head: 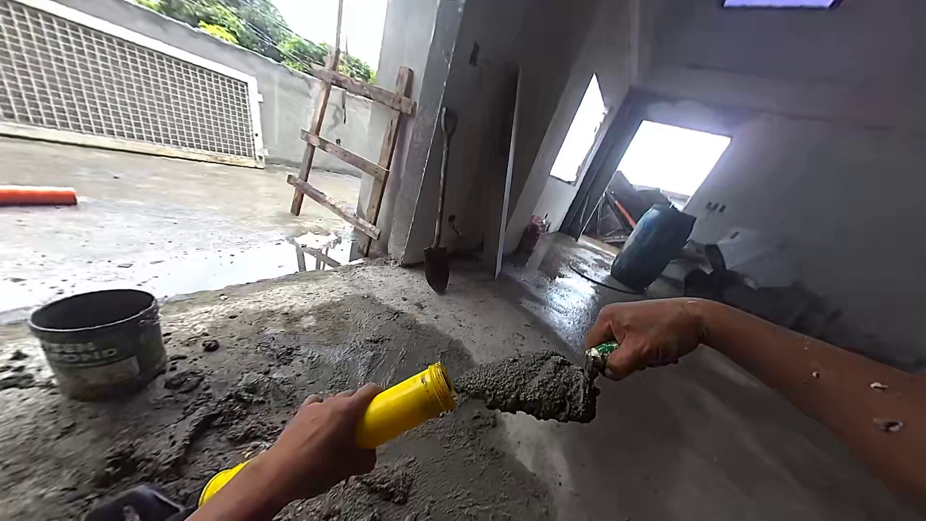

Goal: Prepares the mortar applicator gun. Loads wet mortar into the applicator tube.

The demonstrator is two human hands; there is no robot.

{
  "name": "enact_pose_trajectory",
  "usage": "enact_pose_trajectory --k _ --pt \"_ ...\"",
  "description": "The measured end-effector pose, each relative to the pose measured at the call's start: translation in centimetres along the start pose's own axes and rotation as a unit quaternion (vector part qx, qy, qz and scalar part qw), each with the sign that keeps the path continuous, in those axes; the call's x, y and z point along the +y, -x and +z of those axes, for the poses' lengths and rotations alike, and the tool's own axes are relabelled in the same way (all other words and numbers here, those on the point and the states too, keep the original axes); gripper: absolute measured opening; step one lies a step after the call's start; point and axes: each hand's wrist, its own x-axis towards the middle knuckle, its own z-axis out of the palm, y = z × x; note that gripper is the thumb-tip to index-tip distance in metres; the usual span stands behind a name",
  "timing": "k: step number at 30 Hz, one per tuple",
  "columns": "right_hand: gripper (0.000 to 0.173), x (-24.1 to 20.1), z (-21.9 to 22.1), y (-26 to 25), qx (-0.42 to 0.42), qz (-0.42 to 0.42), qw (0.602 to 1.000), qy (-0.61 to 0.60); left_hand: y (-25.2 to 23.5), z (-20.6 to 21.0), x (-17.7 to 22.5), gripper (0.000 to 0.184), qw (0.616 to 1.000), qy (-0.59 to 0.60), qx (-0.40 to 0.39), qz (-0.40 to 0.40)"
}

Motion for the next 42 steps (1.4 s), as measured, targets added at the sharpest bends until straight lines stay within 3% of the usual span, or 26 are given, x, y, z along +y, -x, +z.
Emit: enact_pose_trajectory --k 9,14,19,26,36,40,42 --pt "0.016 -6.3 -4.3 -1.7 -0.036 0.044 0.995 0.078 -0.3 1.0 -1.4 0.071 0.997 0.065 0.028 0.009" --pt "0.017 -5.0 -2.8 -4.1 -0.033 -0.005 0.999 -0.004 0.1 0.5 -3.5 0.071 0.994 0.098 0.051 0.003" --pt "0.013 -0.7 3.8 -8.6 0.029 -0.106 0.989 -0.102 1.1 -1.6 -5.5 0.071 0.995 0.067 0.064 -0.025" --pt "0.017 5.2 15.8 -17.3 0.07 -0.183 0.963 -0.186 2.7 -1.5 -10.5 0.07 0.985 -0.064 0.159 -0.008" --pt "0.032 7.8 33.8 -28.7 -0.026 -0.095 0.992 -0.084 3.2 -0.3 -9.5 0.072 0.988 -0.083 0.127 -0.021" --pt "0.035 7.6 37.9 -29.9 -0.071 -0.068 0.994 -0.037 2.6 0.8 -9.3 0.073 0.988 -0.096 0.124 -0.011" --pt "0.04 6.5 38.4 -29.3 -0.027 -0.069 0.997 -0.023 2.6 1.2 -9.2 0.071 0.986 -0.096 0.133 0.011"
